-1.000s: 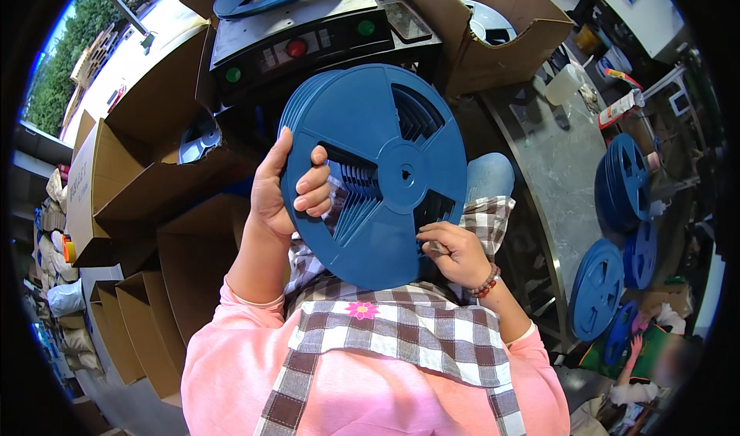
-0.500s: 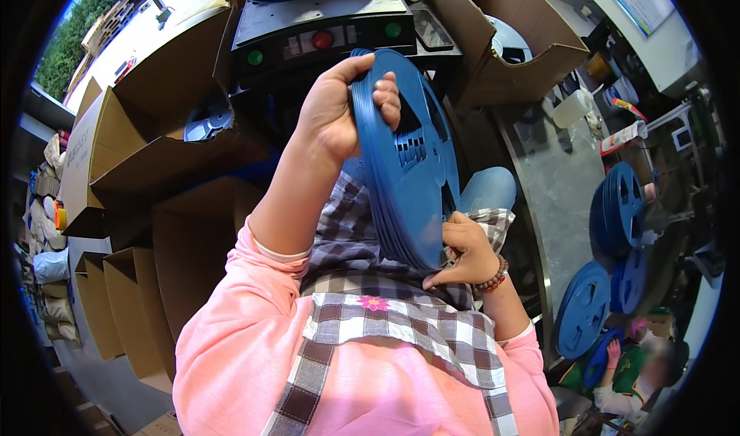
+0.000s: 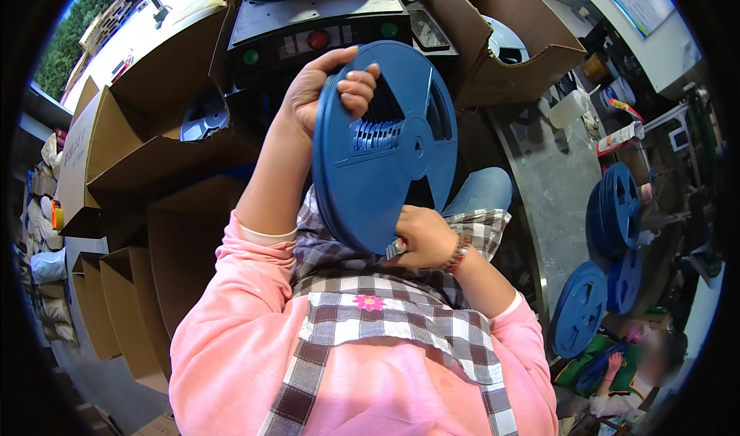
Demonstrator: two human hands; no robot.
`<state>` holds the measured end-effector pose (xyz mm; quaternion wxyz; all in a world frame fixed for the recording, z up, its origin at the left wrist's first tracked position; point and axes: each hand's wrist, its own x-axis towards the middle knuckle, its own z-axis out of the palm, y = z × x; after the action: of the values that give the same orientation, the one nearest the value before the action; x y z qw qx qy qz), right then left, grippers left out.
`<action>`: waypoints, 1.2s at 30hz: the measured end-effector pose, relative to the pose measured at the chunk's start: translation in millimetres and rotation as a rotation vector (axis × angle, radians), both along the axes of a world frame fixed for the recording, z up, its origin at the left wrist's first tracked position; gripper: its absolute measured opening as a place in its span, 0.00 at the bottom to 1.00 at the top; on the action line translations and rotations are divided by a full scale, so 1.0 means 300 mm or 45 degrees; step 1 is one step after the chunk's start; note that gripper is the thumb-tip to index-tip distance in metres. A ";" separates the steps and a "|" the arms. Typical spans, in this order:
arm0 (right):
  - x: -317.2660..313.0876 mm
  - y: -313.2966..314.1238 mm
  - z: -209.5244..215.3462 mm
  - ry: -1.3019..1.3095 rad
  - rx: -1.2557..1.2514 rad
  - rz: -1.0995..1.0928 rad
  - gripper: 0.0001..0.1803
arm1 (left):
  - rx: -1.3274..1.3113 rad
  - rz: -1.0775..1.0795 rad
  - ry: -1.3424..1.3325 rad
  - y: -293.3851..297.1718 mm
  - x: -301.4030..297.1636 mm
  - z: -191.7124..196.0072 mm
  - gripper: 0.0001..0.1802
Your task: The person sits on the floor and uses a small blade to trim excess plastic from the edges of stacked blue reels. After trimming, they wipe the reel with a pink cloth and inspect the edges.
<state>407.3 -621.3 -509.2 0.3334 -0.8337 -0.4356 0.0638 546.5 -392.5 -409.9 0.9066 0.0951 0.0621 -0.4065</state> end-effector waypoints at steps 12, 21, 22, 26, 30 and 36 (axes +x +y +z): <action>0.007 0.116 -0.081 0.112 -0.158 0.041 0.15 | 0.129 -0.107 -0.214 0.095 0.022 -0.042 0.17; -0.042 0.091 0.048 0.018 -0.099 0.006 0.23 | 0.151 -0.090 -0.405 -0.015 0.118 -0.084 0.37; -0.042 0.082 0.060 0.070 0.051 -0.023 0.23 | 0.137 0.002 -0.479 -0.033 0.134 -0.099 0.40; -0.047 -0.002 0.184 0.709 0.716 -0.213 0.17 | 0.660 -0.130 -0.976 -0.037 0.128 -0.087 0.46; -0.013 -0.094 0.227 1.055 1.159 -0.401 0.15 | 1.366 0.384 -1.312 -0.056 -0.009 -0.117 0.36; -0.052 -0.136 0.231 1.122 1.265 -0.485 0.16 | 1.166 -0.108 -1.576 -0.178 -0.365 -0.192 0.26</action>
<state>391.8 -662.2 -440.0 0.8273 -0.5403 -0.0831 0.1298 437.0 -445.9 -467.6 0.6301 0.6730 -0.2980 -0.2473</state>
